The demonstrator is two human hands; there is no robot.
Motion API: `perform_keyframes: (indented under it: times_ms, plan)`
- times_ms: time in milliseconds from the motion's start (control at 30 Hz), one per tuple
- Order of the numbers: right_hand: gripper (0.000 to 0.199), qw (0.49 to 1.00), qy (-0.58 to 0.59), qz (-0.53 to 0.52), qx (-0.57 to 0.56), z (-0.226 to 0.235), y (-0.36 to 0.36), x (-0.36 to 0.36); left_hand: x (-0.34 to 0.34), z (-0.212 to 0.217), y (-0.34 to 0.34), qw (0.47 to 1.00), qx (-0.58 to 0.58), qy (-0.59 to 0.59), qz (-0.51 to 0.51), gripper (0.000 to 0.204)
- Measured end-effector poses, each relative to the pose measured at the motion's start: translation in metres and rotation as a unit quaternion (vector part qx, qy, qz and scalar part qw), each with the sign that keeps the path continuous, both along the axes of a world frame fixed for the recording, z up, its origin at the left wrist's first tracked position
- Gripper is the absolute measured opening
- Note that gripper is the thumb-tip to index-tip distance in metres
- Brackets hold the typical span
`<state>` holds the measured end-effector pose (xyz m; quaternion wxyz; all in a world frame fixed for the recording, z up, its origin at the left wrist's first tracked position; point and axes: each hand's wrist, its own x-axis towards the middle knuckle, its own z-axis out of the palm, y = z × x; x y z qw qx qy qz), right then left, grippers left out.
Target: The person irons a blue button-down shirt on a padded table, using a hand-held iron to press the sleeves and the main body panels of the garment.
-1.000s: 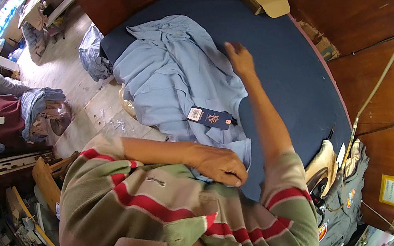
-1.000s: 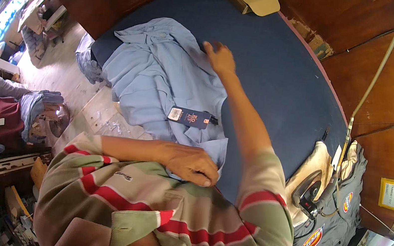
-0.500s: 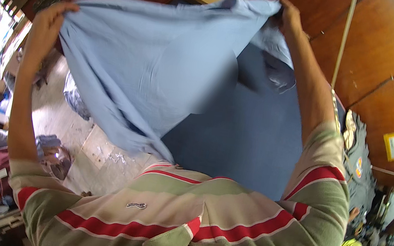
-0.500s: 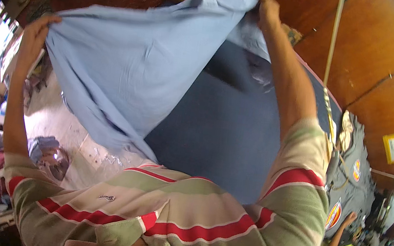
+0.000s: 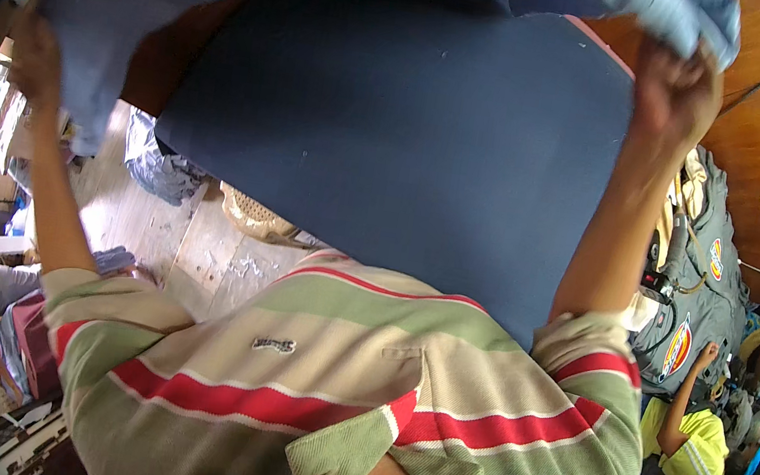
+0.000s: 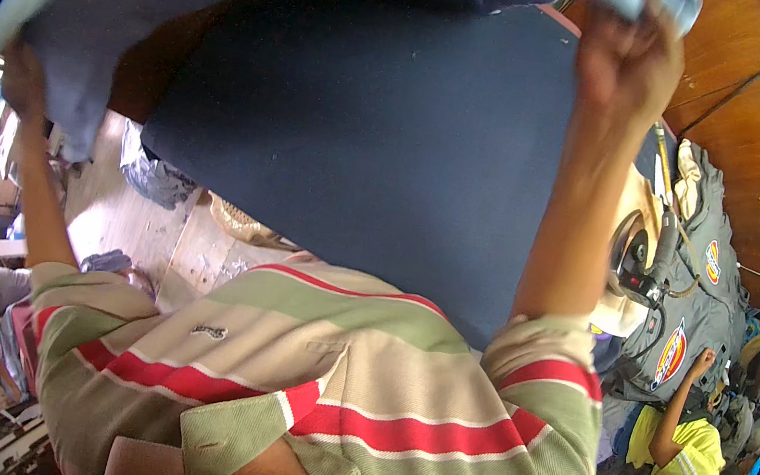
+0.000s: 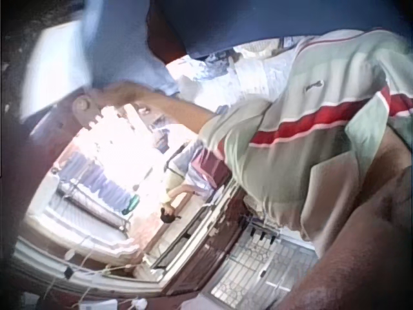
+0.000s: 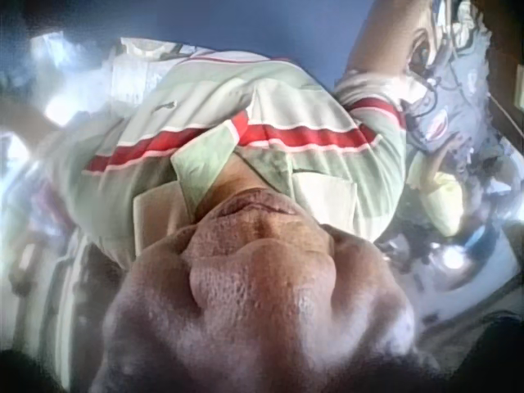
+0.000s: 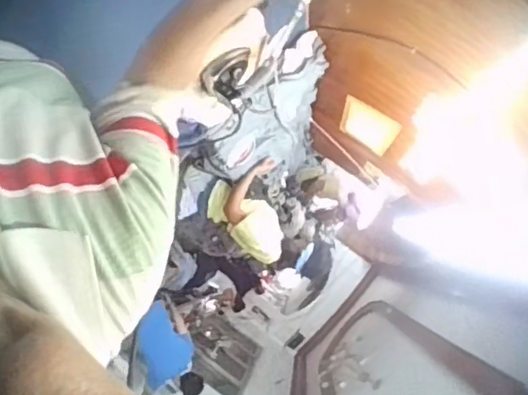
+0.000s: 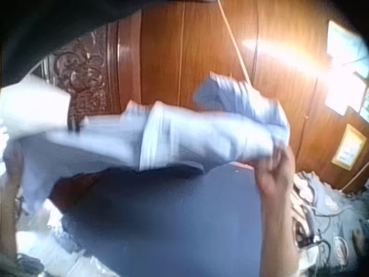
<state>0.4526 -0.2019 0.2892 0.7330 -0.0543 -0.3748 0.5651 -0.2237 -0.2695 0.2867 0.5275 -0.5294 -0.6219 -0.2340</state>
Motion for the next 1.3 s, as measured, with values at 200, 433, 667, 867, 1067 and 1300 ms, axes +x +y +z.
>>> perform_keyframes:
  times_ms: [200, 433, 667, 867, 1067, 1300]
  plan:
    - [0.027, 0.883, 0.008, 0.068, -0.464, -0.258, -0.109, -0.045, 0.070, -0.229, -0.024, 0.950, -0.193, -0.220, -0.111, 0.031]
    - [0.022, 0.778, -0.246, 0.133, -0.563, -0.260, -0.137, -0.032, 0.161, -0.300, -0.106, 0.911, -0.147, -0.383, 0.054, 0.026]
    - [0.031, 0.545, -0.778, -0.261, 0.176, -0.234, -0.086, -0.064, 0.353, -0.267, -0.146, 0.885, -0.312, -0.333, -0.093, 0.036]
    - [0.015, 0.848, -0.461, -0.207, -0.159, -0.242, -0.037, -0.034, 0.358, -0.285, -0.116, 0.836, -0.323, -0.435, -0.090, 0.027]
    - [0.025, 0.857, -0.190, -0.281, -0.388, -0.253, -0.052, 0.059, 0.355, -0.281, -0.114, 0.759, -0.214, -0.582, -0.199, 0.021]
    - [0.056, 0.691, -0.588, -0.361, -0.217, -0.280, -0.096, 0.088, 0.345, -0.283, -0.109, 0.785, -0.278, -0.525, -0.174, 0.030]
